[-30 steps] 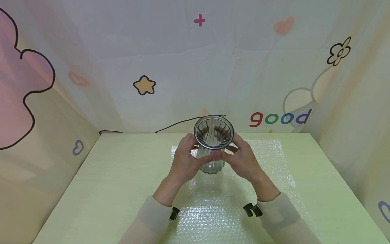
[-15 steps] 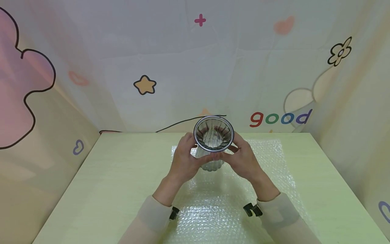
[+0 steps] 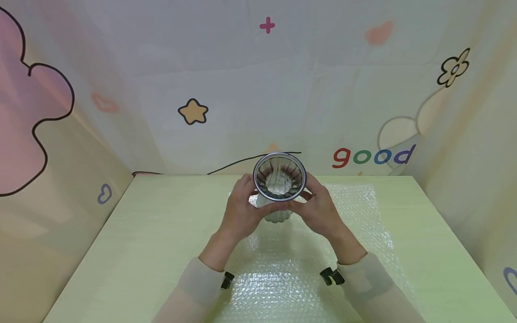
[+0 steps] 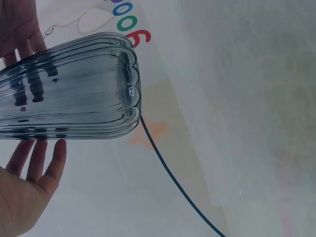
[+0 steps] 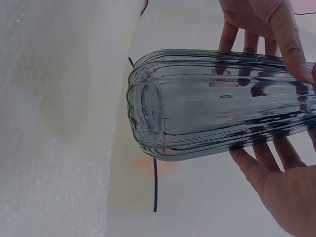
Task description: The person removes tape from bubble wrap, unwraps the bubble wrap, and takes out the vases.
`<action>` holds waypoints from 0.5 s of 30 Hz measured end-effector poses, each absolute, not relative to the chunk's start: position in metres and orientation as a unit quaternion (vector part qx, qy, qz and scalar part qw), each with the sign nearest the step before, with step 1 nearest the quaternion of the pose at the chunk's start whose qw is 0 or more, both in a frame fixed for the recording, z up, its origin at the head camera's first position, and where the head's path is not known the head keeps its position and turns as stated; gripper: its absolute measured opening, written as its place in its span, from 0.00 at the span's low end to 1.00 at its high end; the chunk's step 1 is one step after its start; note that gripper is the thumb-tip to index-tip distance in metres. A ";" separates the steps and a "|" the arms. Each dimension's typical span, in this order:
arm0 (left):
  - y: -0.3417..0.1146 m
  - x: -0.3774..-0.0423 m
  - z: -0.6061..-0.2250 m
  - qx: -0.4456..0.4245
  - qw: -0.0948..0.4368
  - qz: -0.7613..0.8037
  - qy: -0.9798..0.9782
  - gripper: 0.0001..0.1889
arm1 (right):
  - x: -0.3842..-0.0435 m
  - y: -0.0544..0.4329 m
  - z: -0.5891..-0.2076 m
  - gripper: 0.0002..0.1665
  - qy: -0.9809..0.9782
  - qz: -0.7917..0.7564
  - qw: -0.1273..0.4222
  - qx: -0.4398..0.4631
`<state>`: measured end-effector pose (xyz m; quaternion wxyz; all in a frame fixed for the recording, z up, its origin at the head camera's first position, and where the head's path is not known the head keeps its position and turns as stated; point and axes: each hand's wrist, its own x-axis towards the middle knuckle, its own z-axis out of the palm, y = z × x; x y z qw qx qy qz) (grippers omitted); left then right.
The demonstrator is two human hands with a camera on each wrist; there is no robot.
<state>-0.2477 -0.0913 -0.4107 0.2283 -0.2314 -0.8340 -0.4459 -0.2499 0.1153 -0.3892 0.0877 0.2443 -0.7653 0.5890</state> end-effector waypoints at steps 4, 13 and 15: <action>-0.097 -0.249 -0.411 -0.228 0.225 -0.452 -0.832 0.38 | -0.253 0.109 -0.390 0.42 -0.759 0.593 0.088 0.252; -0.111 -0.250 -0.415 -0.210 0.209 -0.471 -0.831 0.38 | -0.258 0.093 -0.392 0.40 -0.761 0.592 0.086 0.252; -0.114 -0.250 -0.415 -0.205 0.195 -0.483 -0.828 0.39 | -0.259 0.088 -0.393 0.39 -0.763 0.592 0.084 0.245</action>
